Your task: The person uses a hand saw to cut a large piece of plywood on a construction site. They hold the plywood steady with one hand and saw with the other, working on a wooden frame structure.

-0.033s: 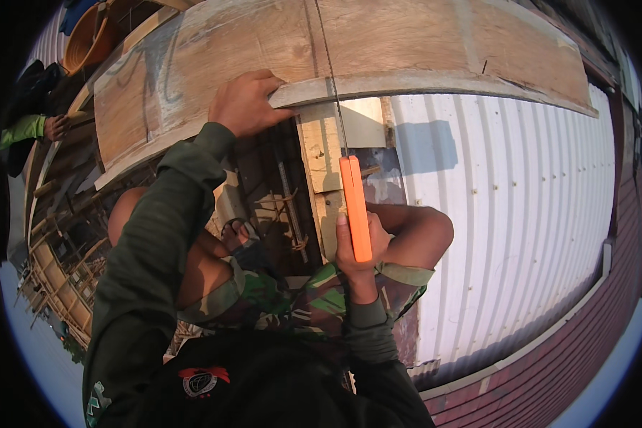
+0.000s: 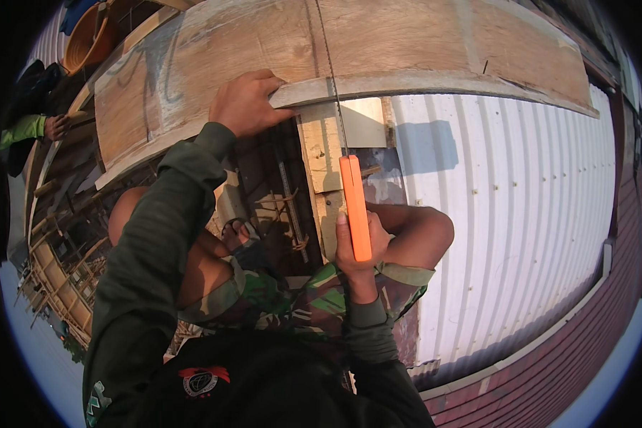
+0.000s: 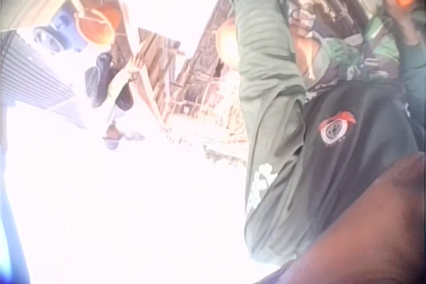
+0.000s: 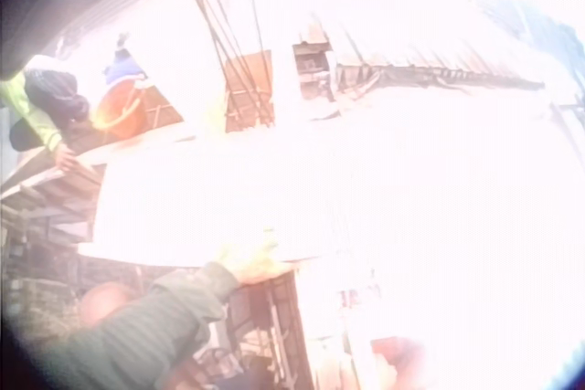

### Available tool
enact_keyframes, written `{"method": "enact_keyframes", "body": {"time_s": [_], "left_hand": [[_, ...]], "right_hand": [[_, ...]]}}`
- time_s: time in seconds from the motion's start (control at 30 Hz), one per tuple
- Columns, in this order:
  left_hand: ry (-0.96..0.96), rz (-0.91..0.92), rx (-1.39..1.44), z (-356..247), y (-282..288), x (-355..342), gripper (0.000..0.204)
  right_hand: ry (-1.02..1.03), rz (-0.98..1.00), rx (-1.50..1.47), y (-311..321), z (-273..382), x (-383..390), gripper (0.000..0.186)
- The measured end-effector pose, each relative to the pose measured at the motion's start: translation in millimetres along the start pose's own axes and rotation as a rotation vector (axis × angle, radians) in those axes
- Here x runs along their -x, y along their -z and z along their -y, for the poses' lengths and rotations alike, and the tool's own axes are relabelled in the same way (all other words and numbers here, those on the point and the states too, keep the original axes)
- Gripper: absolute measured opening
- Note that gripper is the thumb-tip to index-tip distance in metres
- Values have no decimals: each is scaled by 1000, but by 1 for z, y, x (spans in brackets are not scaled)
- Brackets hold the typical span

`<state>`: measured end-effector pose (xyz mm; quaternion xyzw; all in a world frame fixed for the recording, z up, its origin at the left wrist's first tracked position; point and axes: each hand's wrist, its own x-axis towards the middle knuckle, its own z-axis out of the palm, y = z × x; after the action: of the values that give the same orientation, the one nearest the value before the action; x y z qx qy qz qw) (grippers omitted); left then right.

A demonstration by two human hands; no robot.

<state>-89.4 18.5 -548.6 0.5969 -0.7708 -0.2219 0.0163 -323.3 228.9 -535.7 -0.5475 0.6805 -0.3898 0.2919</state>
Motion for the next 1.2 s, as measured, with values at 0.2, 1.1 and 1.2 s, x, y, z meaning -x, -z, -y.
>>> {"method": "enact_keyframes", "body": {"time_s": [0.2, 1.1, 1.2], "left_hand": [[0, -7, -5, 1, -1, 0, 48], [-41, -22, -8, 4, -4, -3, 40], [-46, -18, -6, 7, -7, -5, 42]], "right_hand": [[24, -5, -27, -11, 4, -5, 19], [-99, 19, -114, -25, -6, -19, 16], [9, -6, -136, -24, -4, -16, 16]]}}
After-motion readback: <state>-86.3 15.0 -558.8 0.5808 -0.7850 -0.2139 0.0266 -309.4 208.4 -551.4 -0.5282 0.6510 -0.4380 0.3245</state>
